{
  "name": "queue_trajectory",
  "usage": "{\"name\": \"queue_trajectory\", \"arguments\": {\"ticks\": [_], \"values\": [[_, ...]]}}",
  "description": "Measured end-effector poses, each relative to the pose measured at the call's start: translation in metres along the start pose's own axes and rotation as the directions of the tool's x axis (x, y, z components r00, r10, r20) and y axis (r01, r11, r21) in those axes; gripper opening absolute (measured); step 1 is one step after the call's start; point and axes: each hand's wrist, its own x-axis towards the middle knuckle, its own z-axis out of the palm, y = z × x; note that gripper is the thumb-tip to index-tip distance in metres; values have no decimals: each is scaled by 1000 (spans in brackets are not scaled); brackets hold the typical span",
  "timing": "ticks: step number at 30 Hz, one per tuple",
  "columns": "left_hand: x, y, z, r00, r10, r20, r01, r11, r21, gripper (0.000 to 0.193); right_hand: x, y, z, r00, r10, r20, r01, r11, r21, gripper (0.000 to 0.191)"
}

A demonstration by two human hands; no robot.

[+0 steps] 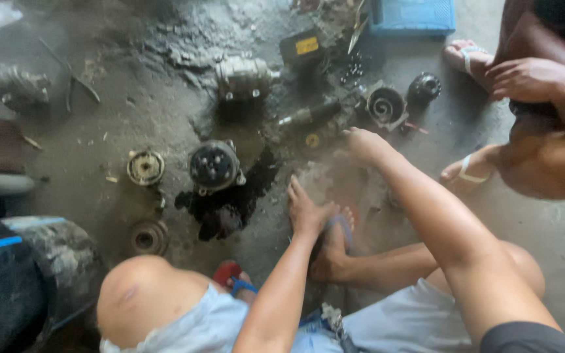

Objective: The person sits on the floor and uses a power tool to remove fasteners from a mechanical assembly. They then disassemble the unit, separate the components, and inspect the internal parts by hand.

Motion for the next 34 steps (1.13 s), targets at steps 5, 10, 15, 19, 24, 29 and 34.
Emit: {"name": "queue_trajectory", "arguments": {"ticks": [5, 10, 15, 19, 24, 29, 34], "values": [[19, 22, 2, 998, -58, 30, 57, 998, 30, 134, 92, 16, -23, 988, -95, -124, 45, 933, -358, 44], [35, 31, 15, 999, -25, 38, 21, 995, 97, 128, 173, -1, -14, 886, -448, -116, 275, 712, -646, 72], [37, 25, 39, 998, 48, 47, -54, 989, 136, 121, 197, 0, 5, 923, -354, -150, 218, 804, -553, 40], [27, 15, 46, 990, 114, 84, -129, 971, 201, 120, 175, 7, -17, 920, -380, -97, 308, 853, -420, 36], [0, 16, 53, 996, 89, -8, -86, 974, 211, 123, 97, 20, -60, 932, -344, -111, 351, 935, 48, 82], [-19, 29, 40, 997, 72, -6, -69, 976, 207, 129, -11, 23, -86, 971, -107, -215, 206, 831, 517, 76], [-46, 30, 33, 997, 57, -45, -50, 989, 136, 133, -148, 30, -100, 941, -22, -338, 311, 445, 840, 52]]}}
